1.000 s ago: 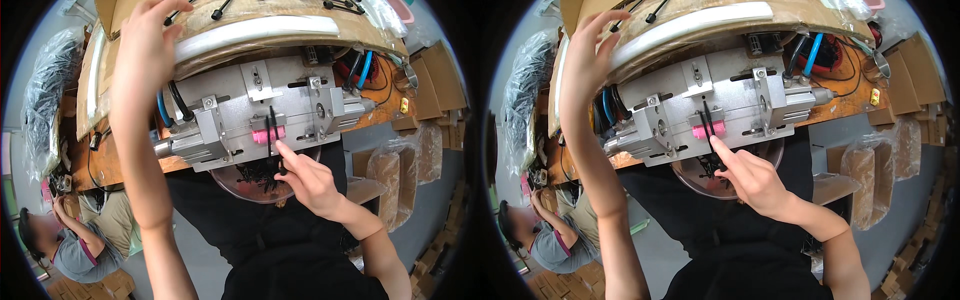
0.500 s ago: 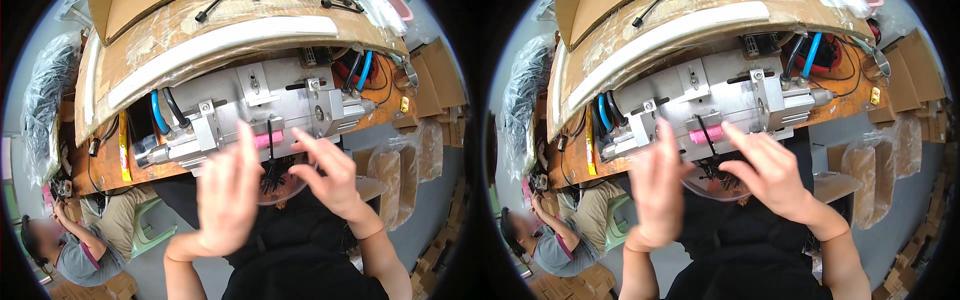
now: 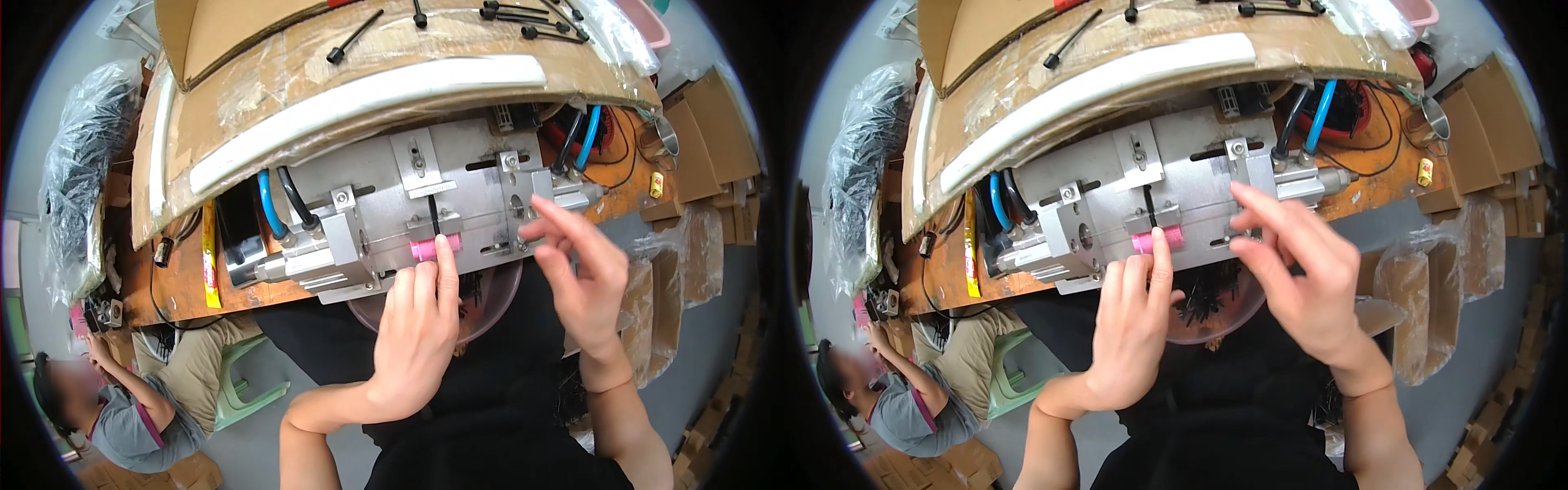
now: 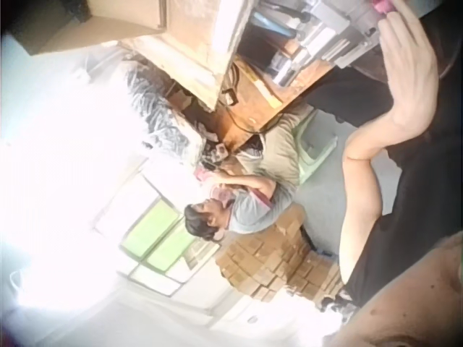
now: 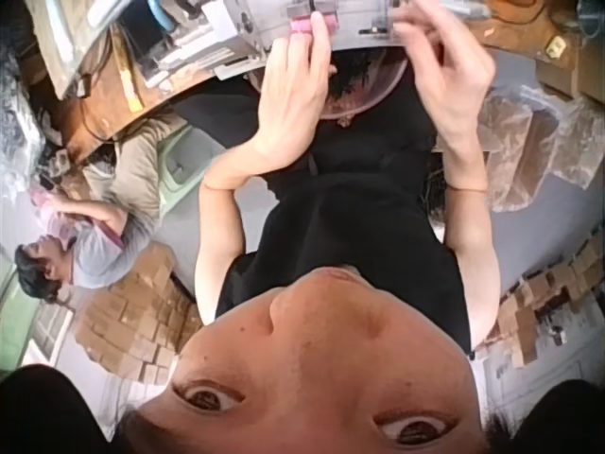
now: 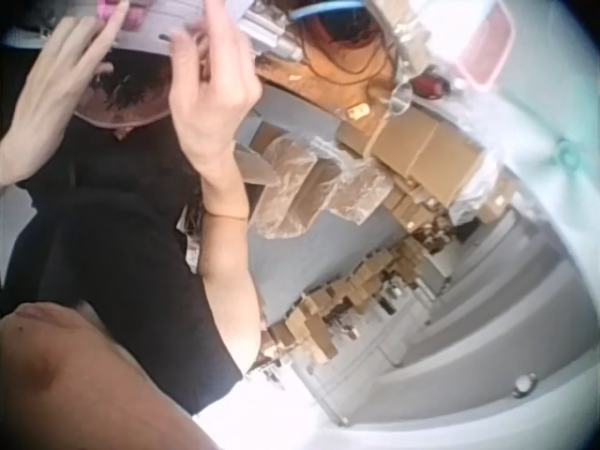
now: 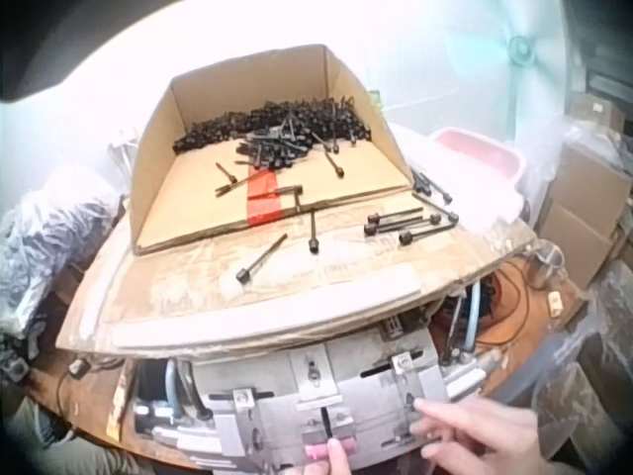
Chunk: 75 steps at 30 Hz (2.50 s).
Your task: The person repeatedly picks up black cable ties from a cardboard box and inserts them into a metal jig on a workbench. They manipulate the ties within the jig and then place the processed ties into a clear plastic bowl below. The process is repetitive and continuous throughout the clip.
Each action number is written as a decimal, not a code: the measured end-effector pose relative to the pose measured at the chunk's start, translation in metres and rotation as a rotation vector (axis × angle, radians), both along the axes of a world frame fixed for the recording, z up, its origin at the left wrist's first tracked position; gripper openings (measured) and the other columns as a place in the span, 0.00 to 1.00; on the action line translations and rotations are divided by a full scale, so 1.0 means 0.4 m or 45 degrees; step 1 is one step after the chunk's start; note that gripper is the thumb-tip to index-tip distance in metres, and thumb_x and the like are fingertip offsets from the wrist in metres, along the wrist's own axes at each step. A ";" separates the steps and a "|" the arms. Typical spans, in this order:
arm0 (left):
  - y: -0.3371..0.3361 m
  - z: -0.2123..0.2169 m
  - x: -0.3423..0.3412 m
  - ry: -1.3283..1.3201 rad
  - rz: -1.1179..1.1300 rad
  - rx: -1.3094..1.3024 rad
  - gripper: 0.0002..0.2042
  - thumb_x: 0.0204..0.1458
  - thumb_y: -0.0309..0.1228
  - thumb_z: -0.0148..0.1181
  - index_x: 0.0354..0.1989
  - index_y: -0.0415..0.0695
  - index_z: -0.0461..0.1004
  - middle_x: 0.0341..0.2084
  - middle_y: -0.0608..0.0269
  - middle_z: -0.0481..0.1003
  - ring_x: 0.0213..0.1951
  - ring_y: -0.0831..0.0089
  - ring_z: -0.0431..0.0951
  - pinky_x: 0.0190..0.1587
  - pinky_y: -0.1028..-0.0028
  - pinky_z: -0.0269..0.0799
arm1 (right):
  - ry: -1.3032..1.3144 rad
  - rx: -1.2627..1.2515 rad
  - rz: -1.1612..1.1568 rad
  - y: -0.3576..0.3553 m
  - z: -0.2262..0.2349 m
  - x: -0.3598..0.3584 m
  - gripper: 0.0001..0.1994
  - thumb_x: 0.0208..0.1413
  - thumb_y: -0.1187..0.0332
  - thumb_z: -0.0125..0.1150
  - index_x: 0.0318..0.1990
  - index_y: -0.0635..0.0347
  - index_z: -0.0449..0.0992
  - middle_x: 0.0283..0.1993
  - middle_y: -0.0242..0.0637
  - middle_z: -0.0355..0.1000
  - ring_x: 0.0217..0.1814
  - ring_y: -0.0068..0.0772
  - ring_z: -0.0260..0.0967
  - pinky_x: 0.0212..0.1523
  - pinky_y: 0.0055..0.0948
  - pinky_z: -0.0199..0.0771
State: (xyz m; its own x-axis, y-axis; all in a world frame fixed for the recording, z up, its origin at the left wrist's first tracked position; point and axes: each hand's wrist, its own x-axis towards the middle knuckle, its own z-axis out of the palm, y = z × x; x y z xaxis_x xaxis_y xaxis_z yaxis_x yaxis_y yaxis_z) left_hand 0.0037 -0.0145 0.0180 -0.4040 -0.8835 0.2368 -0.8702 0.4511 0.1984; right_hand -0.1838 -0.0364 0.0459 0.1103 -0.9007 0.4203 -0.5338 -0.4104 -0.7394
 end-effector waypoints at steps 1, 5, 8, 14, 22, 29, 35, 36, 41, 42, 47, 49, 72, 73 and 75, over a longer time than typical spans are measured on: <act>-0.019 0.024 0.016 0.013 -0.037 -0.005 0.32 0.42 0.21 0.57 0.61 0.33 0.62 0.36 0.57 0.66 0.37 0.65 0.68 0.42 0.71 0.69 | 0.097 -0.148 -0.009 -0.036 0.021 0.001 0.20 0.47 0.81 0.65 0.51 0.62 0.77 0.31 0.34 0.74 0.25 0.22 0.64 0.25 0.21 0.64; -0.242 0.155 0.047 0.169 -0.079 -0.474 0.17 0.42 0.19 0.54 0.44 0.37 0.70 0.34 0.52 0.67 0.39 0.57 0.69 0.43 0.62 0.69 | 0.406 -0.814 0.012 -0.302 0.134 0.026 0.06 0.55 0.78 0.59 0.39 0.67 0.79 0.38 0.38 0.78 0.36 0.25 0.73 0.38 0.24 0.72; -0.457 0.206 0.107 0.024 0.070 -0.464 0.10 0.52 0.23 0.57 0.44 0.43 0.72 0.39 0.50 0.71 0.43 0.51 0.71 0.48 0.60 0.66 | 0.493 -0.735 0.139 -0.614 0.200 0.114 0.11 0.55 0.65 0.58 0.37 0.64 0.78 0.36 0.54 0.75 0.40 0.53 0.73 0.42 0.40 0.71; -0.458 0.245 0.208 0.133 -0.066 -0.154 0.05 0.51 0.21 0.57 0.37 0.39 0.74 0.26 0.56 0.72 0.30 0.62 0.73 0.36 0.67 0.70 | 0.737 -0.402 0.164 -0.693 0.186 0.187 0.06 0.45 0.75 0.56 0.29 0.69 0.77 0.29 0.59 0.73 0.34 0.55 0.74 0.36 0.43 0.72; -0.406 0.229 0.283 0.286 0.026 -0.062 0.05 0.50 0.20 0.57 0.35 0.38 0.75 0.28 0.62 0.74 0.32 0.74 0.72 0.37 0.75 0.69 | 0.579 -0.293 0.241 -0.525 0.204 0.178 0.08 0.49 0.72 0.58 0.32 0.68 0.80 0.27 0.54 0.75 0.32 0.49 0.75 0.36 0.39 0.73; -0.358 0.251 0.296 0.329 -0.039 0.053 0.09 0.49 0.18 0.57 0.39 0.38 0.75 0.28 0.63 0.73 0.30 0.77 0.70 0.38 0.77 0.67 | 0.531 -0.113 0.241 -0.541 0.213 0.101 0.11 0.53 0.66 0.61 0.38 0.65 0.81 0.28 0.50 0.77 0.27 0.37 0.74 0.31 0.32 0.71; -0.290 0.208 0.235 0.419 0.040 -0.219 0.17 0.49 0.18 0.59 0.49 0.43 0.73 0.29 0.57 0.70 0.27 0.67 0.70 0.34 0.71 0.68 | 0.513 -0.002 0.211 -0.488 0.212 0.093 0.10 0.52 0.69 0.61 0.37 0.67 0.80 0.27 0.50 0.76 0.29 0.41 0.74 0.34 0.34 0.72; -0.292 0.198 0.233 0.414 0.033 -0.242 0.19 0.49 0.18 0.59 0.51 0.44 0.72 0.29 0.57 0.69 0.27 0.67 0.70 0.34 0.71 0.68 | 0.598 -0.095 0.230 -0.496 0.201 0.085 0.10 0.51 0.70 0.61 0.37 0.67 0.80 0.27 0.50 0.76 0.30 0.43 0.75 0.36 0.34 0.72; -0.284 0.195 0.218 0.440 0.061 -0.268 0.23 0.48 0.18 0.59 0.55 0.43 0.70 0.30 0.57 0.68 0.30 0.66 0.70 0.36 0.69 0.69 | 0.768 -0.738 0.627 -0.481 0.192 0.123 0.06 0.48 0.74 0.61 0.33 0.65 0.77 0.33 0.48 0.70 0.40 0.49 0.69 0.44 0.39 0.68; -0.280 0.191 0.216 0.448 0.066 -0.313 0.25 0.48 0.17 0.60 0.57 0.45 0.70 0.29 0.59 0.67 0.29 0.68 0.68 0.35 0.71 0.68 | 0.804 -0.527 0.714 -0.481 0.195 0.135 0.04 0.47 0.75 0.61 0.31 0.64 0.76 0.34 0.46 0.65 0.41 0.49 0.66 0.44 0.40 0.67; -0.234 0.138 0.193 0.467 0.050 -0.515 0.32 0.45 0.15 0.61 0.63 0.47 0.66 0.29 0.63 0.66 0.29 0.72 0.65 0.34 0.75 0.66 | 0.479 -0.300 0.654 -0.469 0.217 0.138 0.05 0.50 0.76 0.60 0.35 0.65 0.76 0.36 0.46 0.70 0.41 0.40 0.69 0.43 0.34 0.68; -0.211 0.116 0.175 0.450 0.001 -0.479 0.33 0.44 0.16 0.63 0.64 0.44 0.65 0.30 0.60 0.67 0.32 0.67 0.68 0.39 0.72 0.69 | 0.238 -0.069 0.549 -0.466 0.208 0.128 0.06 0.53 0.75 0.60 0.38 0.65 0.77 0.38 0.46 0.74 0.42 0.31 0.71 0.40 0.29 0.70; -0.061 0.065 0.086 0.216 -0.173 -0.655 0.26 0.39 0.18 0.63 0.54 0.39 0.74 0.35 0.64 0.69 0.34 0.70 0.68 0.36 0.72 0.68 | -0.839 0.737 0.737 -0.203 0.141 0.074 0.07 0.62 0.71 0.54 0.37 0.68 0.68 0.37 0.57 0.76 0.39 0.41 0.79 0.37 0.33 0.85; -0.055 0.068 0.084 0.213 -0.174 -0.647 0.26 0.39 0.18 0.62 0.54 0.40 0.74 0.35 0.64 0.68 0.34 0.70 0.68 0.35 0.72 0.68 | -0.856 0.731 0.732 -0.194 0.140 0.071 0.07 0.62 0.71 0.54 0.37 0.69 0.68 0.37 0.57 0.76 0.39 0.42 0.79 0.37 0.33 0.85; -0.048 0.071 0.080 0.209 -0.176 -0.630 0.27 0.39 0.17 0.62 0.53 0.40 0.75 0.36 0.65 0.68 0.34 0.70 0.67 0.35 0.73 0.68 | -0.855 0.716 0.725 -0.184 0.139 0.067 0.08 0.61 0.72 0.55 0.37 0.70 0.68 0.36 0.58 0.76 0.38 0.42 0.79 0.37 0.33 0.85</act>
